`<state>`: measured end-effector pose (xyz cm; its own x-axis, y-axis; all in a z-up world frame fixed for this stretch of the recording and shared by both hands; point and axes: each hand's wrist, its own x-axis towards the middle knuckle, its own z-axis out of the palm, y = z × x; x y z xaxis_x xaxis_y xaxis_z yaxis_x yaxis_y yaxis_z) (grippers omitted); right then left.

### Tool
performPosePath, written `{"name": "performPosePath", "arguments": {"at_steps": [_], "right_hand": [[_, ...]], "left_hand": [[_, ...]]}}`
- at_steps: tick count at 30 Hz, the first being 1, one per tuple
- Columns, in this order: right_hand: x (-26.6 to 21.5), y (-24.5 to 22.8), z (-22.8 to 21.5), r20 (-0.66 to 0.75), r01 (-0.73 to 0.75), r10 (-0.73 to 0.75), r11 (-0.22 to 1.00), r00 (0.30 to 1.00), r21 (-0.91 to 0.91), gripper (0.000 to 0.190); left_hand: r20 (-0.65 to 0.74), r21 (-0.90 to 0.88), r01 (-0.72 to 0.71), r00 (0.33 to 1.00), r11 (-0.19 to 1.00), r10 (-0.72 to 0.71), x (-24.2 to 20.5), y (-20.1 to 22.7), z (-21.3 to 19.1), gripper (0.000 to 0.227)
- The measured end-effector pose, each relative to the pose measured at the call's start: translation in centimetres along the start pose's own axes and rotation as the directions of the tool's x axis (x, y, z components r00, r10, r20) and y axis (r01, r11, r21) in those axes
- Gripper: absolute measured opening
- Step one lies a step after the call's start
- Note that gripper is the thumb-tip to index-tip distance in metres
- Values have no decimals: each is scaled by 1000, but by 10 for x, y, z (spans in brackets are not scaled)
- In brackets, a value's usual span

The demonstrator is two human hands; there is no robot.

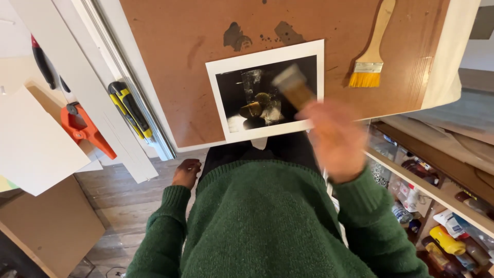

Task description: Cleaning and dusting a photographic print using brushes in a workshop.

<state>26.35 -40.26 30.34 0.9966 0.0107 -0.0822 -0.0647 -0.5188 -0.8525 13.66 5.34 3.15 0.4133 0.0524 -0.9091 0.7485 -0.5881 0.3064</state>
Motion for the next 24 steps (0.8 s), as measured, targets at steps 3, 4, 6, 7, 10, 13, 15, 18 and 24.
{"name": "performPosePath", "arguments": {"at_steps": [3, 4, 6, 7, 10, 13, 15, 18, 24], "right_hand": [[9, -10, -11, -144, -70, 47, 985, 988, -157, 12], [14, -14, -13, -141, -123, 103, 982, 985, -144, 12], [8, -7, -11, -106, -206, 198, 977, 974, -65, 12], [6, -2, -12, -56, -279, 279, 960, 959, 8, 14], [4, 18, -19, -220, -382, 416, 907, 883, 179, 17], [-1, 35, -23, -244, -317, 457, 834, 855, 453, 20], [-6, 48, -26, -268, -293, 492, 789, 829, 540, 20], [-14, 55, -17, -267, -291, 543, 731, 796, 617, 20], [-11, 52, -18, -268, -331, 466, 842, 843, 425, 20]], "left_hand": [[4, 8, -22, 1000, 1000, 22, 4, -2, -2, 28], [17, 11, -36, 999, 999, 36, 8, -2, -4, 29], [26, 15, -29, 999, 999, 29, 8, -1, -6, 29], [30, 9, -24, 999, 1000, 23, 10, 0, -4, 29], [37, -53, -18, 999, 998, 20, 11, -14, -5, 30], [22, -32, -16, 1000, 999, 17, 14, -12, -4, 31], [28, -44, 16, 999, 999, -15, 18, -15, -3, 32], [28, -47, 45, 999, 998, -44, 6, -22, -7, 33], [33, -45, 5, 999, 999, -4, 7, -12, -9, 33]]}}
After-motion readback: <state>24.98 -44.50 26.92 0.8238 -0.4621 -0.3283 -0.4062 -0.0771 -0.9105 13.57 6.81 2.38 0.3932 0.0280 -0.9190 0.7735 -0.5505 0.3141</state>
